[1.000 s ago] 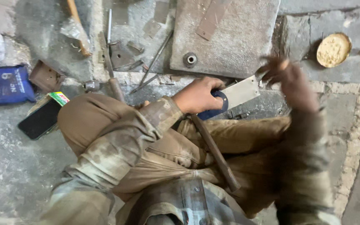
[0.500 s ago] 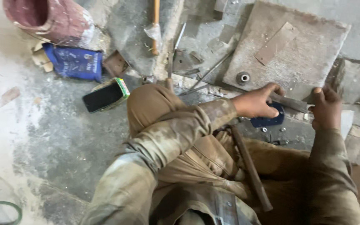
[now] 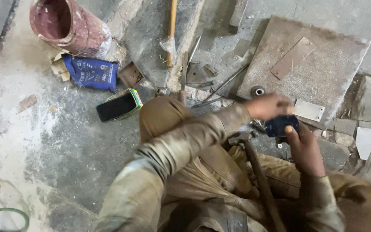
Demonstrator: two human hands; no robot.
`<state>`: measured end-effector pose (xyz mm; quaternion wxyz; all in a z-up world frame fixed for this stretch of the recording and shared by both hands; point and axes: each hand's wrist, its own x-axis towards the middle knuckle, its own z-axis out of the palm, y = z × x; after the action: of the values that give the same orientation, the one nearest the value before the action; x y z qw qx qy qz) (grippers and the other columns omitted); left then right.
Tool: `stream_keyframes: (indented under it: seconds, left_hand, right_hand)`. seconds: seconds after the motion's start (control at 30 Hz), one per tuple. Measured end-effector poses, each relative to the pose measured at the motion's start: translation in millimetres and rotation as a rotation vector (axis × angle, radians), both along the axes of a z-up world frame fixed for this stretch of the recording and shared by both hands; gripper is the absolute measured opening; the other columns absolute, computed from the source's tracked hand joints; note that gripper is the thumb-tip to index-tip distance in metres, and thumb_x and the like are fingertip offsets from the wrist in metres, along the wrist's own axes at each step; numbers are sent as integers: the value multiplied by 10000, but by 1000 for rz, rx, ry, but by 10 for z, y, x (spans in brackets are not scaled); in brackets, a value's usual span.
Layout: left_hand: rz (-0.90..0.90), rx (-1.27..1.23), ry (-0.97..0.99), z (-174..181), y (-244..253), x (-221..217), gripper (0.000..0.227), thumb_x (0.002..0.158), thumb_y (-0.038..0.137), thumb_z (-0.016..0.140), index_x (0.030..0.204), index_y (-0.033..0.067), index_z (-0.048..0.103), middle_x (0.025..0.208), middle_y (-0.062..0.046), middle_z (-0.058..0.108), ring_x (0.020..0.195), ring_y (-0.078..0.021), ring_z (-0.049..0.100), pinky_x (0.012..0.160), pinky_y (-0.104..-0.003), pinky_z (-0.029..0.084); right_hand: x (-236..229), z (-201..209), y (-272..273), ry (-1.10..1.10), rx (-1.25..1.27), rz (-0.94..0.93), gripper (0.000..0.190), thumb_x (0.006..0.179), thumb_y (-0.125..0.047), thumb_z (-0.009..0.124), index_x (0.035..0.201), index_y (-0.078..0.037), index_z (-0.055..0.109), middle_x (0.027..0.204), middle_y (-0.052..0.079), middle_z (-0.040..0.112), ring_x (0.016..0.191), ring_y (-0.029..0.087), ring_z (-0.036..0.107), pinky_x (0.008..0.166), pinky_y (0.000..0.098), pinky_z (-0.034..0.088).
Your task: The person sits on the floor and uses a hammer and a metal punch to create holes in small metal pieces. They repeatedly position the punch on the metal, strike it with the hammer, and then inspect the resulting holes.
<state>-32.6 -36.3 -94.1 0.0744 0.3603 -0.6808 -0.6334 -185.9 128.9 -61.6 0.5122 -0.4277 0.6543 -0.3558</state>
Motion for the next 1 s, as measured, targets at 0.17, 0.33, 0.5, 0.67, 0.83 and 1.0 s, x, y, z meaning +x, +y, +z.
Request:
stream_keyframes:
  seconds: [0.17, 0.33, 0.5, 0.67, 0.83, 1.0]
  left_hand:
    - [540, -272, -435, -128, -1436, 645, 242, 926, 83, 545, 1128, 32, 669, 1071, -121, 706, 908, -200, 720, 720, -313, 647]
    - [946, -742, -942, -839, -2015, 1440, 355, 909, 278, 533, 1108, 33, 693, 1184, -197, 664, 1064, -382, 675, 874, -487, 574]
    - [828, -627, -1164, -908, -1984, 1395, 309, 1024, 240, 459, 1183, 99, 685, 1247, -122, 640, 1119, -328, 667, 920, -506, 562]
    - [902, -295, -1113, -578, -2147, 1487, 379, 921, 301, 576, 1264, 141, 603, 1308, -107, 555, 1178, -313, 600, 960, -497, 519]
    - [818, -241, -959, -400, -2112, 1569, 505, 940, 264, 708, 1402, 169, 527, 1428, -145, 527, 1306, -332, 544, 1060, -487, 486]
    - [703, -237, -146, 551, -2086, 979, 570, 849, 200, 794, 1358, 71, 575, 1242, -154, 660, 1025, -249, 694, 849, -371, 626]
  right_hand:
    - [81, 396, 16, 433, -283, 172, 296, 1005, -158, 614, 1278, -51, 656, 1078, 132, 738, 819, 190, 689, 678, 342, 579]
    - [222, 765, 123, 496, -618, 259, 422, 851, 34, 616, 1261, -57, 652, 1144, 155, 692, 997, 275, 677, 832, 371, 587]
    - [394, 1101, 300, 384, -540, 153, 429, 783, 53, 645, 1201, -42, 649, 1124, 160, 698, 967, 315, 686, 820, 370, 559]
    - [500, 1229, 433, 365, -552, 105, 390, 829, 47, 642, 1210, -35, 635, 1150, 157, 701, 1005, 312, 702, 841, 367, 563]
    - [508, 1315, 507, 486, -576, 58, 330, 888, -49, 658, 1217, -39, 646, 1140, 180, 667, 994, 305, 675, 824, 354, 557]
    - [374, 1466, 510, 503, -734, 10, 353, 1060, -336, 630, 1292, -70, 633, 1182, 132, 653, 1004, 239, 655, 848, 321, 536]
